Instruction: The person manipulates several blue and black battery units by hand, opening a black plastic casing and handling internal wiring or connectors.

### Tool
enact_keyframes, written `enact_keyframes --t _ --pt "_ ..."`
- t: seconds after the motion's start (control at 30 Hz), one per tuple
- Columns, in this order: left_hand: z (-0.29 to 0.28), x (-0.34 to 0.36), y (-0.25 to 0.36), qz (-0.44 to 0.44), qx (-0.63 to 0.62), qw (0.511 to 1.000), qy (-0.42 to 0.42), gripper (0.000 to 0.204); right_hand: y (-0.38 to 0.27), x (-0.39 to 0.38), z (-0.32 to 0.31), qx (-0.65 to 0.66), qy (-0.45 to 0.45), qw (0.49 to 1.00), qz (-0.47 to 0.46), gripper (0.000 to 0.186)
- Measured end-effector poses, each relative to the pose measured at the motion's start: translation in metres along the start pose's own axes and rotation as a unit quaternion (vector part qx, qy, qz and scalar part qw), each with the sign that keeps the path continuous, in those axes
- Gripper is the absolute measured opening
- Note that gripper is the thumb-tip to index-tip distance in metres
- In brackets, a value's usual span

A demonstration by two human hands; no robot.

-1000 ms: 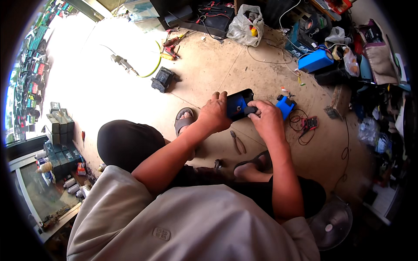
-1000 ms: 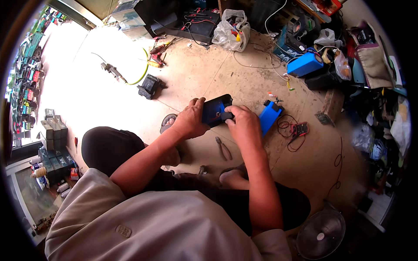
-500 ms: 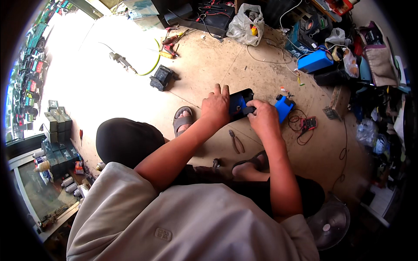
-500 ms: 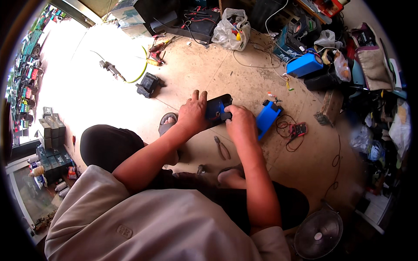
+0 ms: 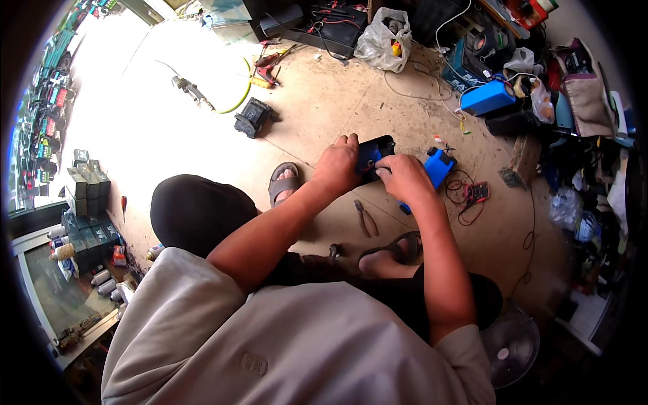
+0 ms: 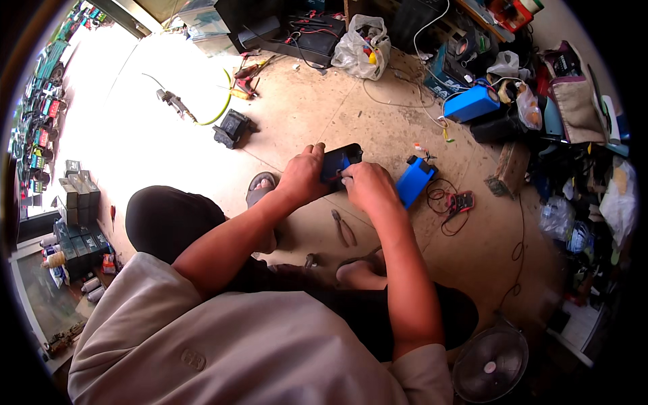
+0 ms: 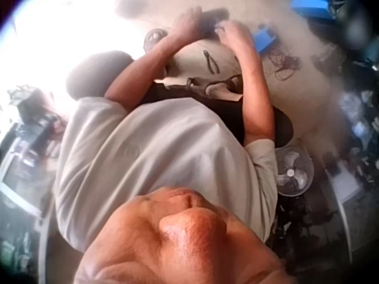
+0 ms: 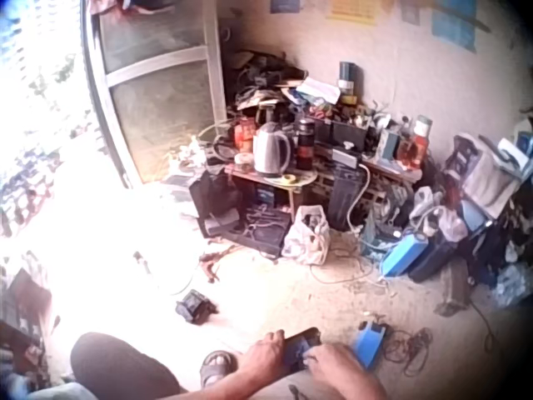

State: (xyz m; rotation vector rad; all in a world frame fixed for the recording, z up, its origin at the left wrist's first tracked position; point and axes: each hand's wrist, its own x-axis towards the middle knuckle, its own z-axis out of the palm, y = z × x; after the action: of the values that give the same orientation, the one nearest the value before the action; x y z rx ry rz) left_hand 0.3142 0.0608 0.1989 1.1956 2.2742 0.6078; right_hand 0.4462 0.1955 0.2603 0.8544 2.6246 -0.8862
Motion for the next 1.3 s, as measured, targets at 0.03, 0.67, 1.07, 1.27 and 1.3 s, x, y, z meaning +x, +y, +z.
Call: enact_keyframes --t 0.03,0.67,1.07,1.27,1.3 --pt "0.0 0.0 0.001 0.004 -0.002 1.0 -0.001 0.088 0.003 0.004 0.001 -0.007 -0.007 1.0 0.004 0.022" --pt "0.003 -0.002 -0.003 0.004 -0.027 0.999 0.023 0.077 0.007 0.047 0.004 0.195 -0.192 0.952 0.139 0.02" --pt "0.004 -0.002 -0.004 0.009 -0.029 0.999 0.04 0.073 -0.004 0.06 -0.003 0.061 -0.189 0.971 0.135 0.015" --pt "0.002 -0.003 0.001 -0.007 -0.023 0.999 0.027 0.074 -0.005 0.063 0.005 0.11 -0.18 0.955 0.207 0.018" --pt "0.001 -0.004 0.001 -0.01 -0.025 0.999 0.027 0.074 -0.005 0.063 0.005 0.116 -0.177 0.955 0.208 0.018"
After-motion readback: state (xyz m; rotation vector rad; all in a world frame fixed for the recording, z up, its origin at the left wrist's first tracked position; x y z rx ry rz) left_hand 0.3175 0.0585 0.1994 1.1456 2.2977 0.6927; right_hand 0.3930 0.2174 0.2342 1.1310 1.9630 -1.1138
